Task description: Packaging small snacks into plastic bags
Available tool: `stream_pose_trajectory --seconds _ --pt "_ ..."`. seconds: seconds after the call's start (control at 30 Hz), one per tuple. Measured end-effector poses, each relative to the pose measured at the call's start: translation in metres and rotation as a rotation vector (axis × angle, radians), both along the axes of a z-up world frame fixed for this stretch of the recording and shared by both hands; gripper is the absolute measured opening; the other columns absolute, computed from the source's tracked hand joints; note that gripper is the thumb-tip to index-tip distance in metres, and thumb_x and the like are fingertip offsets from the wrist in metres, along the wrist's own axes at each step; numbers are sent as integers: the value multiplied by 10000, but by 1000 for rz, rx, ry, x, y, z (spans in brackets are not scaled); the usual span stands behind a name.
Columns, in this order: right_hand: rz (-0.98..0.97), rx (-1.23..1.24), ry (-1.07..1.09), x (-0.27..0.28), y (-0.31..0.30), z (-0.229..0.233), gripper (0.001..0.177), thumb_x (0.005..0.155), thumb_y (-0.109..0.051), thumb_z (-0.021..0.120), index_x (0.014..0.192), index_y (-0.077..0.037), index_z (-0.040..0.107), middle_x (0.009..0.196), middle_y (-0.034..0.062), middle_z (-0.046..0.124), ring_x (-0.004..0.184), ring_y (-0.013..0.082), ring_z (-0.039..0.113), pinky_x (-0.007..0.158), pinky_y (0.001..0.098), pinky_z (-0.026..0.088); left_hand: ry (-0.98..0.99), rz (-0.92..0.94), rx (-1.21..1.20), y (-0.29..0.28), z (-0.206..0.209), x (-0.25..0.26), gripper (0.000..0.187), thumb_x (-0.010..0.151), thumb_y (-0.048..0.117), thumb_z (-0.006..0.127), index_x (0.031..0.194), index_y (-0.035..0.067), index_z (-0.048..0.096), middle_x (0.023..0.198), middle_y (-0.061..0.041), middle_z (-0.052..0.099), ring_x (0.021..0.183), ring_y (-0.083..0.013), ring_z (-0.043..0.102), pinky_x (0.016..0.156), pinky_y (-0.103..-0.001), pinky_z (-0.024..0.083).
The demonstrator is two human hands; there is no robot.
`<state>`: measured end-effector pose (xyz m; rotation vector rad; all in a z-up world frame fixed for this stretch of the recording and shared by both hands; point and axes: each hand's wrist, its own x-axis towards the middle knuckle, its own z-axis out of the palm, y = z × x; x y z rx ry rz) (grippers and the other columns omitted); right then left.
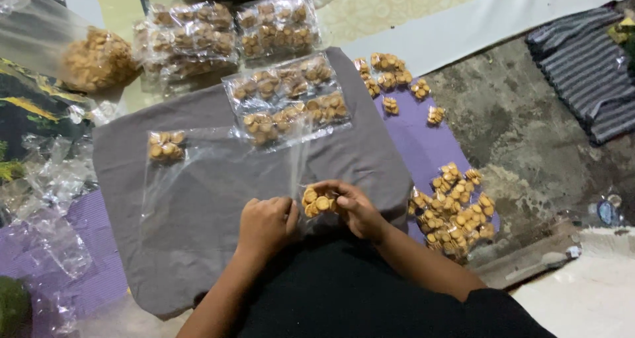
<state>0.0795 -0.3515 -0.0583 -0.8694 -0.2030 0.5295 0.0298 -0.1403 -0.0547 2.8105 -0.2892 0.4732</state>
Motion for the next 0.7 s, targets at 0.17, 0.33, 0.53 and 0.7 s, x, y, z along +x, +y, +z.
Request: stream_pose_trajectory --seconds 0.17,0.33,0.53,0.7 --pt "68 -93 -126 1 -1 -10 716 826 -416 681 1348 69 600 1143 177 713 1035 222 714 862 346 599 -11 -17 -105 8 15 0 188 915 305 616 765 210 674 565 -31 624 531 -275 686 546 -372 478" --pt "116 -5 -90 0 -4 -19 716 831 -336 707 1377 105 565 1128 214 725 1027 268 731 851 367 616 -92 20 -125 13 9 -8 145 887 319 640 764 250 674 552 20 599 521 -223 662 579 -323 483" --pt "212 66 -98 -3 -4 -14 734 827 -349 725 1344 148 569 1136 305 710 1033 360 729 838 444 614 46 -32 -212 10 -8 -14 208 903 309 619 765 175 700 598 -44 674 591 -278 710 638 -374 489" --pt "276 38 -129 3 -9 -4 770 823 -332 733 1393 144 526 1211 316 688 1101 384 697 906 484 581 -63 10 -171 3 -12 -13 207 855 297 628 669 212 596 569 -22 626 569 -241 688 616 -344 472"
